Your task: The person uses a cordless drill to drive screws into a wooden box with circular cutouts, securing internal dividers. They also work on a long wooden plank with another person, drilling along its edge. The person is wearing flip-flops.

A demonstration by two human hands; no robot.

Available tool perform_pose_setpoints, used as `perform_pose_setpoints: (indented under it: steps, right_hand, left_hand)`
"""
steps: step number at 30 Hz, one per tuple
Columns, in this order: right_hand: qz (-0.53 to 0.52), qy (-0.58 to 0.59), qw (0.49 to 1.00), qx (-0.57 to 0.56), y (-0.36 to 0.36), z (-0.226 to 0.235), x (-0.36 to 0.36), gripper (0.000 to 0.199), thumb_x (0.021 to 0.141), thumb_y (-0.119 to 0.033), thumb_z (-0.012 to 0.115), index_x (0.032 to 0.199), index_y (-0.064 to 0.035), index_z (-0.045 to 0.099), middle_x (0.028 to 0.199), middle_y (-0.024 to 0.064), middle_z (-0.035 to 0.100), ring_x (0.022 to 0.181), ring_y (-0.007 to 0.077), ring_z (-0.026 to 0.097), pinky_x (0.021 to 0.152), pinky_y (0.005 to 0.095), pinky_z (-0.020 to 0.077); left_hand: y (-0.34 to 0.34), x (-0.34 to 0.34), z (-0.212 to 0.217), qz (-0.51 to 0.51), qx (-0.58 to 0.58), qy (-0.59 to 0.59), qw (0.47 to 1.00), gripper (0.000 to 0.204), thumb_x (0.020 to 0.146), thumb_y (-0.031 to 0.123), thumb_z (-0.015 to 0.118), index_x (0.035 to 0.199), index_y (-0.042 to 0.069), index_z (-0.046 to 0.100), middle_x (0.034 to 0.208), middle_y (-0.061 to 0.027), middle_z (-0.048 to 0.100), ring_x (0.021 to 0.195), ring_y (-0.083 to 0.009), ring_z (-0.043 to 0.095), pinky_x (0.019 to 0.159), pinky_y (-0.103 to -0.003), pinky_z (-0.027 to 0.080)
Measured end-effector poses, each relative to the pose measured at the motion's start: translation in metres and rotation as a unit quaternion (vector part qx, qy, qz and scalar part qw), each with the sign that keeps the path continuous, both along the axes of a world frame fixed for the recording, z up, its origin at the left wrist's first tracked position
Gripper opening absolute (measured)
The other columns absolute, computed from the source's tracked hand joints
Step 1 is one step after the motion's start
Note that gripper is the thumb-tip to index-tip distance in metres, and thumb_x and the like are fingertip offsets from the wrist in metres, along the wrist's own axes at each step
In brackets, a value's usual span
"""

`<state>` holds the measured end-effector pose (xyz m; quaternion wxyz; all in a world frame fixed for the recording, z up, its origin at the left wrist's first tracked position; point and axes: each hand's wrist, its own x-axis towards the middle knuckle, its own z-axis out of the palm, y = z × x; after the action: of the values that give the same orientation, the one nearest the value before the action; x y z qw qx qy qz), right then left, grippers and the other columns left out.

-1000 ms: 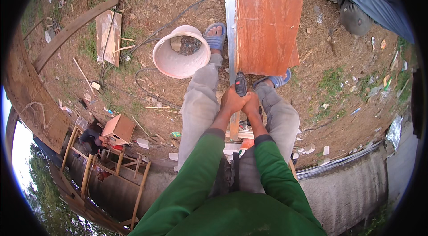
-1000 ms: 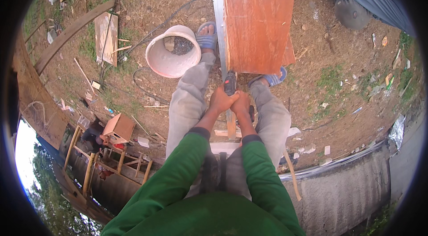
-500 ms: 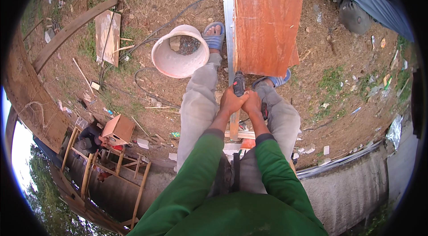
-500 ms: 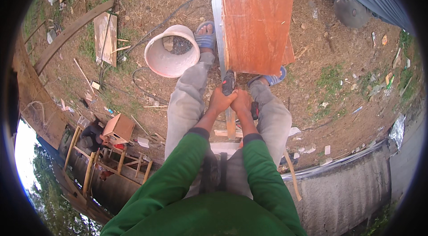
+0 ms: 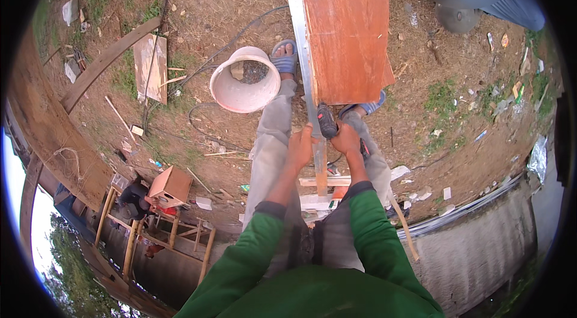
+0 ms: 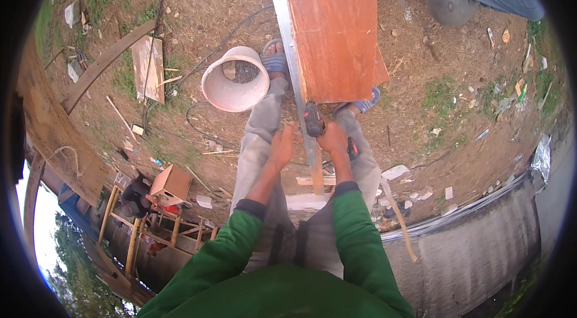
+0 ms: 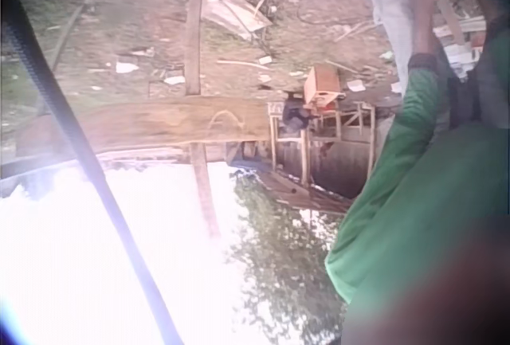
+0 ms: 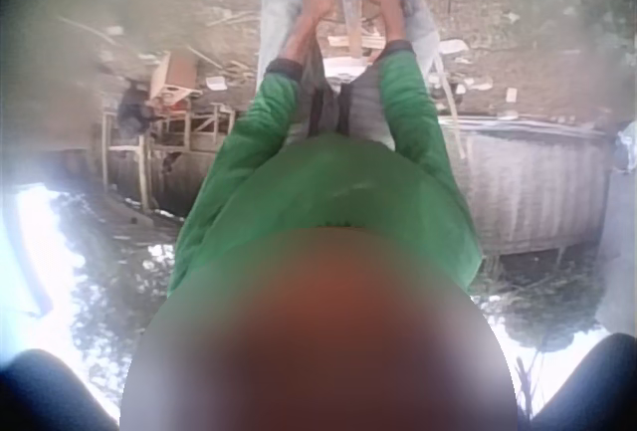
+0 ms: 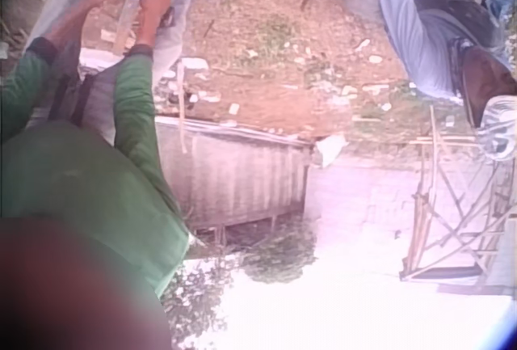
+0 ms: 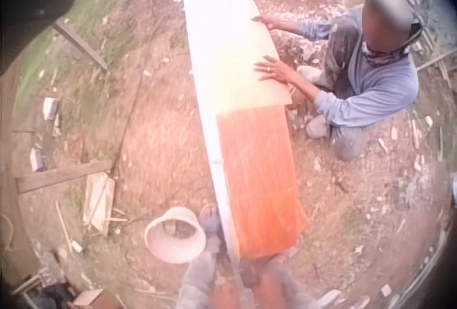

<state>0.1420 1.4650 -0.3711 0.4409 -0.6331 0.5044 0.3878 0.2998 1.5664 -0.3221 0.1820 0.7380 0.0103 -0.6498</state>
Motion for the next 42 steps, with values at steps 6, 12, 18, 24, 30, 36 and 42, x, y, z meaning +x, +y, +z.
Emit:
perform_pose_setpoints:
  steps: [6,12,18,24,30,36,42]
  right_hand:
    - [0.080,-0.004,0.997,-0.013,0.000,-0.003,-0.006,0.036,0.086,-0.023,0.078,0.119,-0.0096,0.074,0.102,0.0221,0.079,0.103,0.0432,0.076,0.088,0.0548,0.0612]
    - [0.154,-0.032,0.987,-0.029,-0.009,0.008,-0.002,0.030,0.085,-0.020,0.077,0.113,-0.0099,0.071,0.098,0.0215,0.079,0.094,0.0431,0.077,0.085,0.0540,0.0618]
    - [0.144,-0.064,0.988,-0.004,0.008,0.059,-0.021,0.035,0.085,-0.024,0.078,0.117,-0.0121,0.070,0.097,0.0196,0.080,0.091,0.0430,0.078,0.083,0.0535,0.0616]
    - [0.066,0.050,0.996,-0.035,0.015,0.133,-0.050,0.045,0.088,-0.028,0.076,0.129,-0.0136,0.070,0.102,0.0240,0.079,0.098,0.0441,0.077,0.088,0.0564,0.0605]
    - [0.011,0.054,0.994,-0.090,-0.012,0.217,-0.069,0.039,0.088,-0.027,0.075,0.125,-0.0128,0.075,0.105,0.0250,0.079,0.102,0.0444,0.077,0.089,0.0571,0.0606]
    - [0.013,-0.034,0.990,-0.138,-0.046,0.300,-0.075,0.039,0.086,-0.027,0.074,0.124,-0.0158,0.075,0.102,0.0224,0.079,0.096,0.0450,0.076,0.086,0.0564,0.0605]
    - [0.049,-0.224,0.961,-0.155,-0.070,0.398,-0.099,0.047,0.081,-0.030,0.081,0.125,-0.0146,0.072,0.096,0.0235,0.078,0.091,0.0466,0.076,0.081,0.0578,0.0595]
  left_hand:
    - [0.028,0.103,0.053,0.179,-0.094,0.045,0.978,0.048,0.107,0.011,0.039,0.149,0.000,0.060,0.118,-0.0103,0.076,0.078,-0.0055,0.048,0.073,-0.022,0.045]
    - [0.039,0.160,0.082,0.194,-0.089,0.055,0.975,0.044,0.104,-0.004,0.051,0.148,-0.007,0.056,0.137,-0.0166,0.069,0.103,-0.0134,0.067,0.089,-0.028,0.057]
    - [0.062,0.146,0.094,0.313,-0.024,0.070,0.947,0.034,0.101,-0.006,0.071,0.133,-0.012,0.063,0.141,-0.0230,0.065,0.122,-0.0267,0.073,0.105,-0.036,0.062]
    - [0.058,0.141,0.124,0.384,-0.012,0.065,0.921,0.029,0.100,0.001,0.075,0.126,-0.009,0.067,0.117,-0.0203,0.076,0.106,-0.0275,0.078,0.093,-0.036,0.066]
    - [0.045,0.149,0.180,0.288,-0.039,0.042,0.956,0.029,0.098,0.011,0.081,0.121,-0.005,0.071,0.102,-0.0164,0.079,0.086,-0.0254,0.080,0.078,-0.038,0.068]
    - [0.041,0.124,0.223,0.224,-0.103,0.014,0.969,0.035,0.099,0.009,0.077,0.129,-0.008,0.069,0.098,-0.0120,0.077,0.082,-0.0232,0.078,0.077,-0.036,0.068]
    - [0.018,0.066,0.284,0.279,-0.191,-0.001,0.941,0.043,0.103,0.008,0.073,0.139,-0.012,0.063,0.105,-0.0122,0.075,0.091,-0.0230,0.077,0.089,-0.038,0.067]
